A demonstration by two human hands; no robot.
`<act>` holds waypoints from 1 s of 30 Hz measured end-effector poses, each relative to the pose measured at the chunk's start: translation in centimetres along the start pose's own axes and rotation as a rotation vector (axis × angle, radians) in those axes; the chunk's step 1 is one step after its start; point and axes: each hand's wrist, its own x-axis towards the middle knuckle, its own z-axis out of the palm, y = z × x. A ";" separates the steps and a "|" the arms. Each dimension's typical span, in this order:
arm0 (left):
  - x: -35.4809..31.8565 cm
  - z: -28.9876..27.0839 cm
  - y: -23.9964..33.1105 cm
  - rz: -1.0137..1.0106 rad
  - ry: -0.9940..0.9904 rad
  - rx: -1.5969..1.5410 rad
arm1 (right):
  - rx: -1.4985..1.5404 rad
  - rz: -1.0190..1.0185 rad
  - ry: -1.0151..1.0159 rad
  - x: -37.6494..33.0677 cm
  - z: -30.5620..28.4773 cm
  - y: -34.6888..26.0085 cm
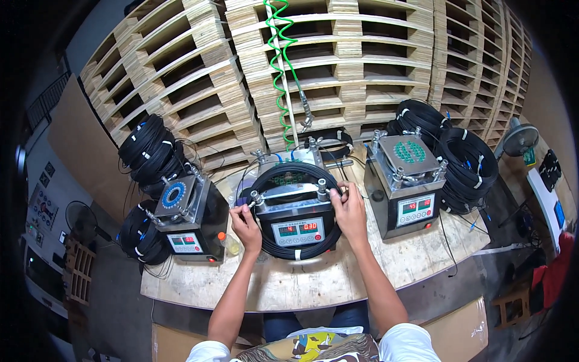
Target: Operating an industrial machine to wind, test, and package cable coils.
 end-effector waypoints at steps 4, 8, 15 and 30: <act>0.2 -0.2 0.7 -0.013 -0.024 -0.030 | 0.074 -0.127 -0.012 -0.3 0.6 1.0; 0.2 -0.1 0.3 -0.066 -0.035 -0.045 | 0.081 -0.062 0.011 -0.5 1.1 1.3; 0.2 -0.4 0.3 -0.065 -0.049 -0.053 | 0.067 -0.020 -0.050 0.0 -0.1 0.7; -0.1 0.1 -0.3 -0.014 -0.017 -0.068 | 0.067 -0.019 0.059 -0.2 0.4 1.3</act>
